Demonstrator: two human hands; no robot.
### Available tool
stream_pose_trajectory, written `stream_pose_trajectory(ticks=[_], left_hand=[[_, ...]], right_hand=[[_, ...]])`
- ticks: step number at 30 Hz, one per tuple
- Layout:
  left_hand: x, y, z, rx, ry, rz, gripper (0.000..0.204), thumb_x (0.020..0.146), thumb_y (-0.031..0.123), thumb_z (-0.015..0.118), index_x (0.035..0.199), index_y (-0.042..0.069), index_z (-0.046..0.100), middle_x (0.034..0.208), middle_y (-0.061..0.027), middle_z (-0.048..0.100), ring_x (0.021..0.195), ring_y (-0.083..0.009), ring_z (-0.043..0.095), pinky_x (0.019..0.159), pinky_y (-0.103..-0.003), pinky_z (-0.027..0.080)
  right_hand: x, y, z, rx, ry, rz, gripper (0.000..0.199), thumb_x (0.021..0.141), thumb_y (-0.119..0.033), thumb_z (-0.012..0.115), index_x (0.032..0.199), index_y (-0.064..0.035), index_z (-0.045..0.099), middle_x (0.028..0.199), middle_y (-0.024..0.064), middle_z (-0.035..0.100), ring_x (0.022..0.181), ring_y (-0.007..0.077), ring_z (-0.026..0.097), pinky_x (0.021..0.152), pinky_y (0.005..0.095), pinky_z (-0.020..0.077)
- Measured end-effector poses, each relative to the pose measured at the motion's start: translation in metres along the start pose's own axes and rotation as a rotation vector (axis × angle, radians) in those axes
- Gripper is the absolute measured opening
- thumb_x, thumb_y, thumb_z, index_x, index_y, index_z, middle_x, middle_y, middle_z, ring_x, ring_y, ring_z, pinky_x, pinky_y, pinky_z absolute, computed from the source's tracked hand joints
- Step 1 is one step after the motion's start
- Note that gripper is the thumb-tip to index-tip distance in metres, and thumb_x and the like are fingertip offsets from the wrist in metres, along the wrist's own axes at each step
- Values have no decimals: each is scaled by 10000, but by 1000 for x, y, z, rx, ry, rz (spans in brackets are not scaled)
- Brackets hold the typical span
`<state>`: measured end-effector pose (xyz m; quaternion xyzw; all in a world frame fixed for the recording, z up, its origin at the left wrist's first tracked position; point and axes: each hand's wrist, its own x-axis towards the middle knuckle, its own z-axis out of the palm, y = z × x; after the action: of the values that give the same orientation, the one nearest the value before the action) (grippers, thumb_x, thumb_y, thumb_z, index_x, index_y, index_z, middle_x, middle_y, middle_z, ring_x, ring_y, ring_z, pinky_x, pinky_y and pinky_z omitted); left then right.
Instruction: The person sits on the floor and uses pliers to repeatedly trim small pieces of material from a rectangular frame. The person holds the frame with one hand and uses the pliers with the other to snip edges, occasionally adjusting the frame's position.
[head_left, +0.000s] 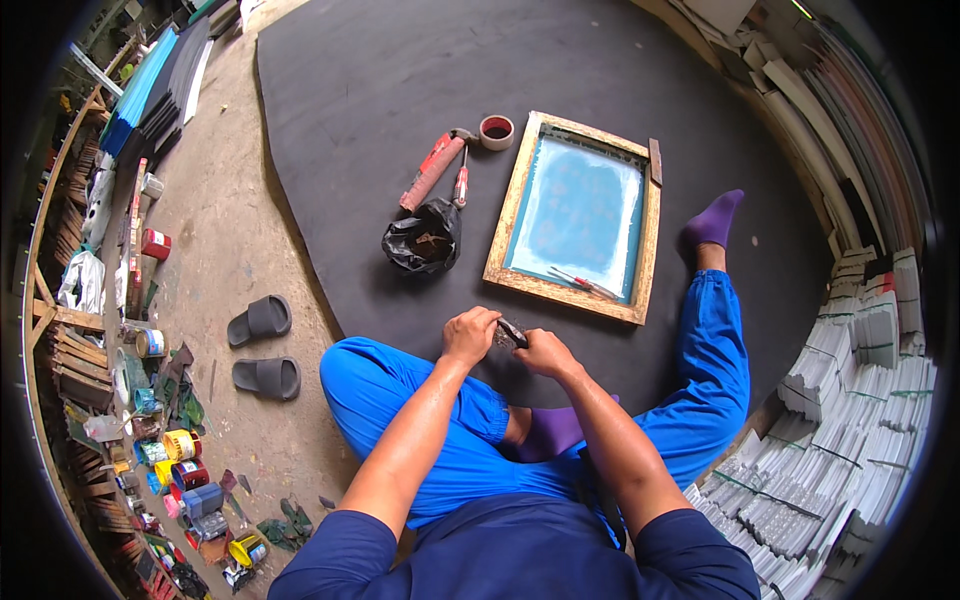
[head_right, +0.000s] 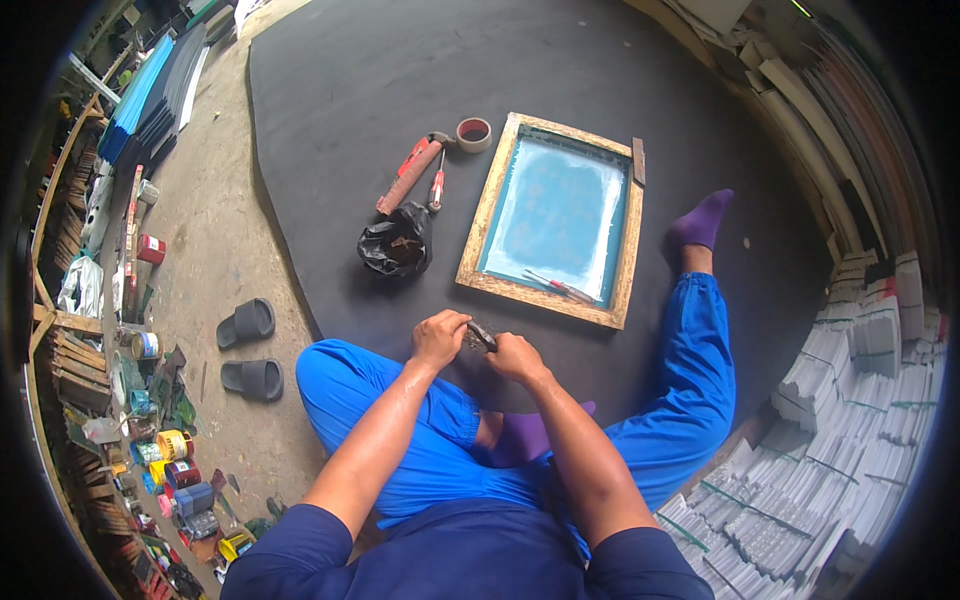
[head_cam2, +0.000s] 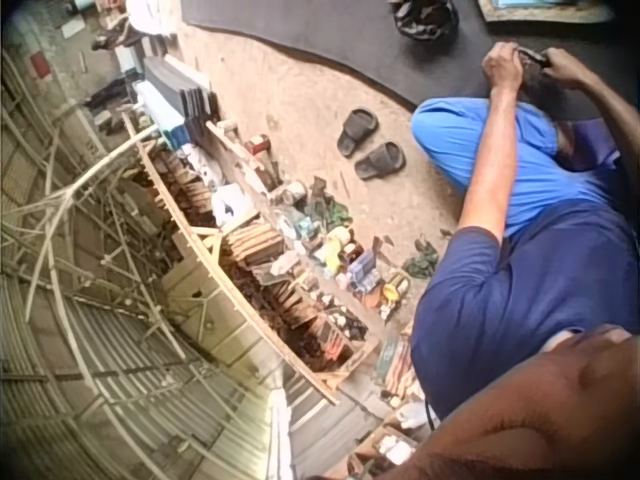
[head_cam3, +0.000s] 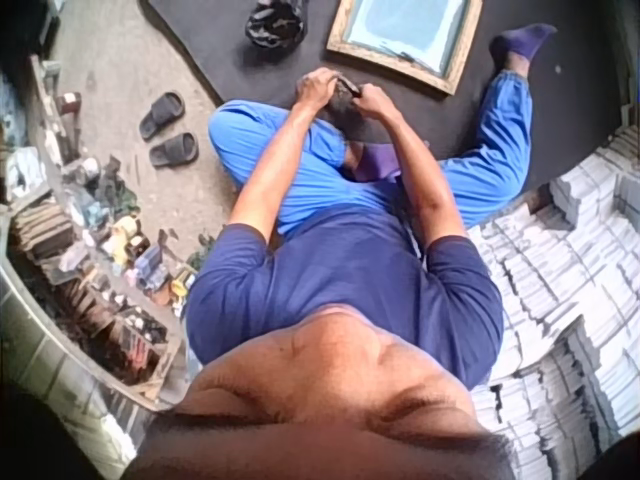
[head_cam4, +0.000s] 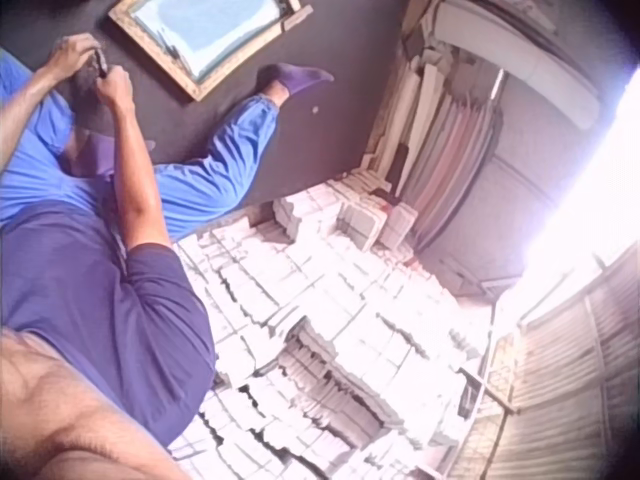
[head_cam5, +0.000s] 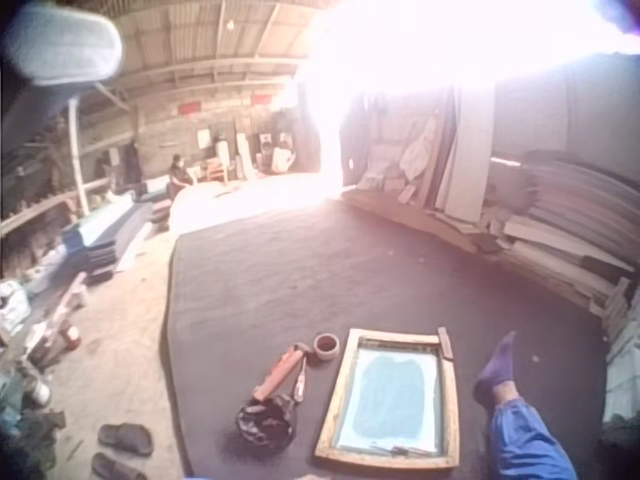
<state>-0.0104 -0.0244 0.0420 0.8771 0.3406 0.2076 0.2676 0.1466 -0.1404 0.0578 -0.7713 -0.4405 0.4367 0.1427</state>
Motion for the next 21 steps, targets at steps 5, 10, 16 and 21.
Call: stream_pose_trajectory(ticks=[5,10,16,21], left_hand=[[0,0,-4,4,-42,13,73,854,192,712,904,154,749,908,-21,711,823,-273,700,719,-392,559],[-2,-3,-5,70,-143,-149,130,852,279,730,863,153,757,887,-57,725,835,-289,708,742,-419,563],[5,13,-24,206,-510,-378,245,833,394,761,862,152,788,871,-130,750,857,-314,732,785,-447,574],[5,10,-23,183,-488,-370,294,826,445,759,859,156,794,839,-121,749,838,-309,733,768,-444,575]], right_hand=[[-3,-7,-16,199,-283,110,315,937,-313,655,984,-3,678,787,111,734,640,190,696,610,392,550],[2,7,-24,458,-436,204,402,990,-399,627,1054,-3,636,826,91,730,693,193,706,601,371,556],[28,12,-55,733,-293,306,452,1014,-423,570,1156,6,550,934,216,709,808,326,734,673,494,612],[40,1,-78,729,-363,369,459,1024,-399,561,1211,19,529,989,265,709,857,376,733,714,526,608]])
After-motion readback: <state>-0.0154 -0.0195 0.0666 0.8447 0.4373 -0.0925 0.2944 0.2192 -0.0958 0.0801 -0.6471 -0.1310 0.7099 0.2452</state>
